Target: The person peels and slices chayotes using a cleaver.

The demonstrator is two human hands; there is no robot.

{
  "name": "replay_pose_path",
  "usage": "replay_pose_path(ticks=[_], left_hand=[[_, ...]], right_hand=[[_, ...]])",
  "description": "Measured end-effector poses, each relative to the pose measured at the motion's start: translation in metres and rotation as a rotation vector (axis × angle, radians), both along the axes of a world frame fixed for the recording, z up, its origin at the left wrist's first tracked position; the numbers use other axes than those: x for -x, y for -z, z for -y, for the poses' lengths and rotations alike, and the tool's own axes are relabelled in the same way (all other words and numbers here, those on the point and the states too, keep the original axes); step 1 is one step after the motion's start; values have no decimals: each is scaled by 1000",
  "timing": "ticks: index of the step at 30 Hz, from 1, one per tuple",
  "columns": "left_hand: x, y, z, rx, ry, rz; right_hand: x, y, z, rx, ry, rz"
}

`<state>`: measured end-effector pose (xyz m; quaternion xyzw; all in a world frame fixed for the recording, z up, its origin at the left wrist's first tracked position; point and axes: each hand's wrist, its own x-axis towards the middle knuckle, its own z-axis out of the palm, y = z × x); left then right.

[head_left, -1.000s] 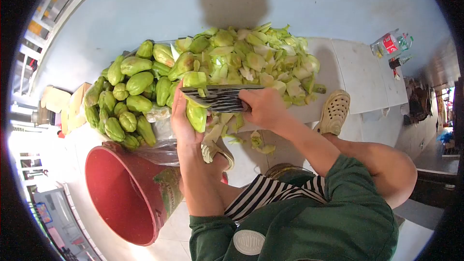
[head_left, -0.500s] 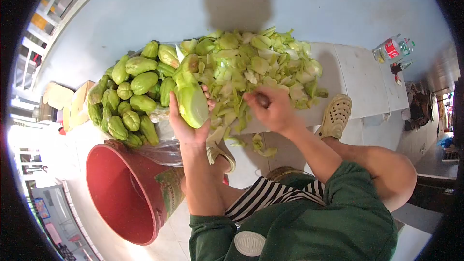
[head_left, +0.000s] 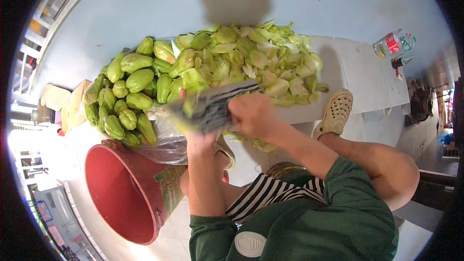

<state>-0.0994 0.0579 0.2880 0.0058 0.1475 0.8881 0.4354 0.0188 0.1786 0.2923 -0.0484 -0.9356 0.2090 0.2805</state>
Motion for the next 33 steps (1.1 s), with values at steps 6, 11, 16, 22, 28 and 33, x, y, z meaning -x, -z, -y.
replay_pose_path(ticks=[6, 11, 16, 22, 28, 33], left_hand=[[-1, -6, -4, 168, -53, -37], [1, -2, -6, 135, -4, -40], [9, -4, -9, 271, -113, 32], [-2, 10, -14, 39, -73, -129], [5, -17, -16, 80, 69, 13], [12, -7, -8, 13, 63, 33]], right_hand=[[-11, -12, -9, 51, -22, 75], [-4, 12, -12, 64, -6, 79], [-2, 25, -26, 52, 182, 174], [-4, 5, -20, -14, 36, 51], [1, 33, -53, 333, 404, 279], [-14, 28, -35, 188, 159, 113]])
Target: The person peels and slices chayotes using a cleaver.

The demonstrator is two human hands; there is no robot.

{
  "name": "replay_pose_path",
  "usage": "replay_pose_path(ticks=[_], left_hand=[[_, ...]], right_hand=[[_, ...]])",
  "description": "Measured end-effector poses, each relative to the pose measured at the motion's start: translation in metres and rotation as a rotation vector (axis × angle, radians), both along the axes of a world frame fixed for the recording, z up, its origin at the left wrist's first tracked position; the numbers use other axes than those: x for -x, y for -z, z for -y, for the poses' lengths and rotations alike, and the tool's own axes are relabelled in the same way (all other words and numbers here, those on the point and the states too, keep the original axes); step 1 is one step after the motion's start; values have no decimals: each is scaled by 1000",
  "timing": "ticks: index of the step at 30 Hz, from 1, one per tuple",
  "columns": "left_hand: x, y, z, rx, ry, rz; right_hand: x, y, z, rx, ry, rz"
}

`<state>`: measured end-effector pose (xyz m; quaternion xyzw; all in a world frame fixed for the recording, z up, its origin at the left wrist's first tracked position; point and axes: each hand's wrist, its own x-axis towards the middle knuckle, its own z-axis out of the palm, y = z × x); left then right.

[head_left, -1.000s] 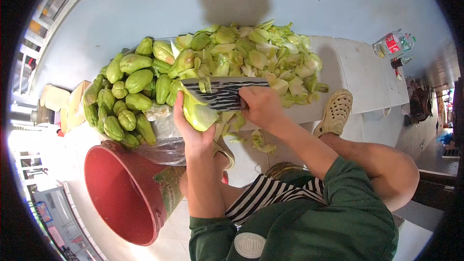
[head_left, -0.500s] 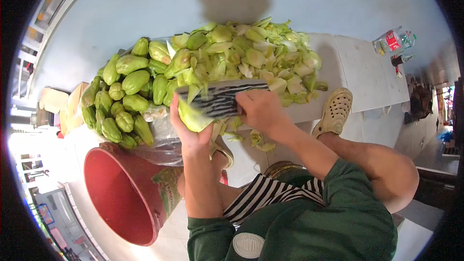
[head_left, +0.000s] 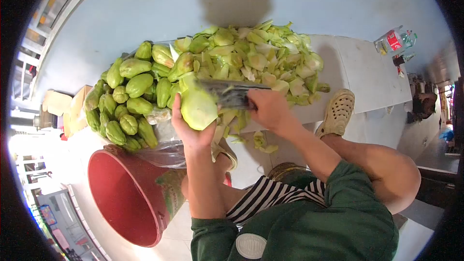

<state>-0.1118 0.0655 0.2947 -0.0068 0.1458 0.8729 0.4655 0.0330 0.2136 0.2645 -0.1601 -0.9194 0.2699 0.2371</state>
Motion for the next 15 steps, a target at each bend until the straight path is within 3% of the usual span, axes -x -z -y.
replay_pose_path(ticks=[2, 7, 10, 12, 15], left_hand=[[-9, -15, -9, 298, -138, 36], [2, 11, -3, -27, 111, 42], [-5, -1, -2, -30, 142, 93], [-14, -2, -2, 135, -47, -33], [-8, -2, -3, 121, -101, 127]], right_hand=[[2, -11, 9, -86, -76, -70], [6, -27, 24, -234, -203, -198], [6, -25, 24, -311, -278, -181], [7, -9, 18, -198, -114, -70], [7, -6, 5, -111, -54, -76]])
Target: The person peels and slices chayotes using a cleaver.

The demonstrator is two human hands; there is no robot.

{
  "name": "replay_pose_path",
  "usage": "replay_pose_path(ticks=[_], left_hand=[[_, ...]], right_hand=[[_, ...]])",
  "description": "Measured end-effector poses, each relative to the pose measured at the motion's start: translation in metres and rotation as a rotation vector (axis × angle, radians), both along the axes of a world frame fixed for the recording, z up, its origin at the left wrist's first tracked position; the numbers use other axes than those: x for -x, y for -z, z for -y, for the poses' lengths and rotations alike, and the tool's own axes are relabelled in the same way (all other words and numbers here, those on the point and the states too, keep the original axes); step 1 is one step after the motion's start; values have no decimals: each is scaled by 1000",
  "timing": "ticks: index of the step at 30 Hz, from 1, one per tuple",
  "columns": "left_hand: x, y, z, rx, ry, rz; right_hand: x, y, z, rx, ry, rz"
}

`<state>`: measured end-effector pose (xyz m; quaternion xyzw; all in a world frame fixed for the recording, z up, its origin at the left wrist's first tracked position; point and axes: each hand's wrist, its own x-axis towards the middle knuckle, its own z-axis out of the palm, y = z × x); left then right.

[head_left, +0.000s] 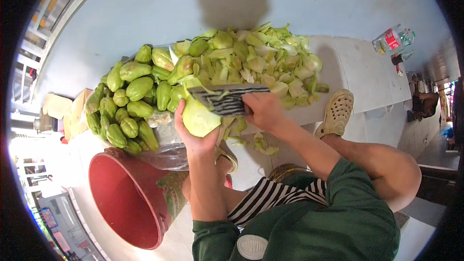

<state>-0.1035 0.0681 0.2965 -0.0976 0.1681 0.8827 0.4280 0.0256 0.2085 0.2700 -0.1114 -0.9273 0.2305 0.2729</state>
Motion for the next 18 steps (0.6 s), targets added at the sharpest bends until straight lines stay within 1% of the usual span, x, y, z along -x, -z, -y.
replay_pose_path(ticks=[1, 3, 5, 7, 8, 9, 10, 11, 12, 13, 14, 15, 16, 17, 18], left_hand=[[0, -1, -1, -1, 0, 1], [-1, 0, -2, 59, 72, -166], [8, 8, -2, -80, 225, -120], [-1, -2, -2, 81, 68, -145], [0, 0, 0, 38, 56, -130], [2, 3, 3, -6, 44, -116], [4, 4, 7, -56, 90, -142], [5, 6, 5, -62, 85, -145], [2, 0, 3, -38, 69, -126], [-1, -3, 1, -12, 58, -108], [-3, 11, 4, -3, -9, -141], [-1, 10, 5, -11, 89, -138], [-3, 9, 2, 48, 62, -98], [-6, 7, -1, 103, 33, -59], [-2, 12, 1, -67, 114, -104]], right_hand=[[-2, -7, 1, -1, 0, 1], [-11, -24, 9, -32, -208, 6], [-7, -23, 16, -65, -190, -41], [-3, -12, 13, -97, -174, -87], [2, 5, 4, -52, -66, -22], [5, 9, -1, -7, 42, 43], [3, 10, -4, -15, 42, 38], [1, 11, -7, -13, 34, 33], [-2, 12, -5, -3, 24, 32], [-3, 0, -1, 0, 23, 33], [-6, -14, 3, -2, -59, 10], [-7, -23, 6, -5, -137, -13], [-5, -18, 7, 2, -128, -13], [-1, -10, 5, 68, -73, 41], [2, -3, 1, 129, -21, 95]])
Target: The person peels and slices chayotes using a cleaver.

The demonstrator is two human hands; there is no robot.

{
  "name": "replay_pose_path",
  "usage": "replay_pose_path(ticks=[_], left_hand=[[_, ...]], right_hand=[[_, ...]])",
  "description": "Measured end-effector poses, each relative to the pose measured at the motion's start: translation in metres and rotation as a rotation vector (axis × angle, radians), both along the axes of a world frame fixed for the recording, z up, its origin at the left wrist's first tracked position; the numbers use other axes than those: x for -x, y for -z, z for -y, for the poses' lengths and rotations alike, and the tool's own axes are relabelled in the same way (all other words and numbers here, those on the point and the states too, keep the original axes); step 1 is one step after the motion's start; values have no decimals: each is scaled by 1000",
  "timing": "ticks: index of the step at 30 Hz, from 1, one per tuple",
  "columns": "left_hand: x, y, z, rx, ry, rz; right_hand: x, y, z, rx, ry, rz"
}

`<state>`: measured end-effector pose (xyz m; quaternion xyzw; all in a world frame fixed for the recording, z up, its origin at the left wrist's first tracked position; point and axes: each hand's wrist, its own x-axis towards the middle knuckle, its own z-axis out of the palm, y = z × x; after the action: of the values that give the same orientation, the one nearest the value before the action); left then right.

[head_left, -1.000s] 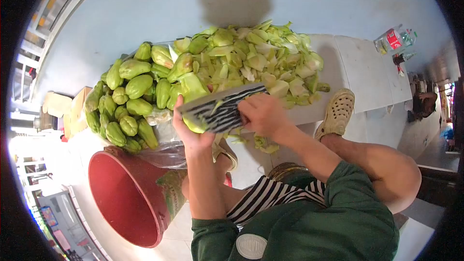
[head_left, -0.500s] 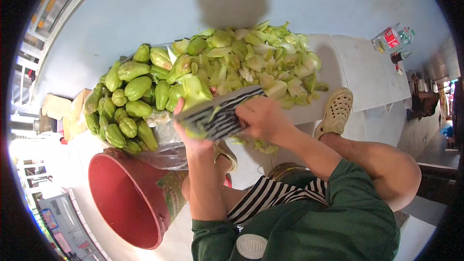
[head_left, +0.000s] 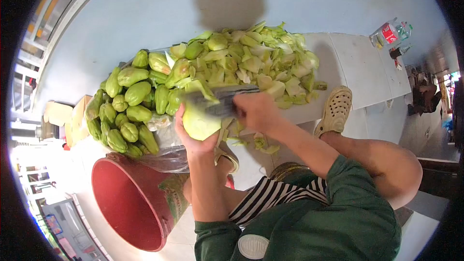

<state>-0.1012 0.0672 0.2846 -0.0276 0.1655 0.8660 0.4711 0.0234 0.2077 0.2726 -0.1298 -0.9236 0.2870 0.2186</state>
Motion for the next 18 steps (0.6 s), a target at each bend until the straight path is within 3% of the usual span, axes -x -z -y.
replay_pose_path(ticks=[1, 3, 7, 10, 11, 12, 13, 15, 18], left_hand=[[3, -2, 0, -172, 85, -39], [5, -11, -2, -87, 113, -59], [2, -16, -1, -70, 47, 60], [9, -15, -1, 14, -68, 105], [10, -13, -1, 55, -127, 114], [7, -12, -1, 141, -151, -55], [7, -10, -1, 142, -149, -56], [7, -11, -1, -93, 16, 24], [2, -19, -3, -41, -22, 43]], right_hand=[[2, 5, -7, -5, 1, -3], [5, 10, -21, 204, 251, 204], [-9, 7, -14, 322, 199, 201], [-15, -6, -2, 203, 102, 50], [-16, -8, 0, 51, -33, -68], [-17, -10, 3, -103, -166, -184], [-17, -13, 6, -102, -164, -184], [-14, -20, 14, -243, -225, -292], [-10, -26, 22, -299, -242, -356]])
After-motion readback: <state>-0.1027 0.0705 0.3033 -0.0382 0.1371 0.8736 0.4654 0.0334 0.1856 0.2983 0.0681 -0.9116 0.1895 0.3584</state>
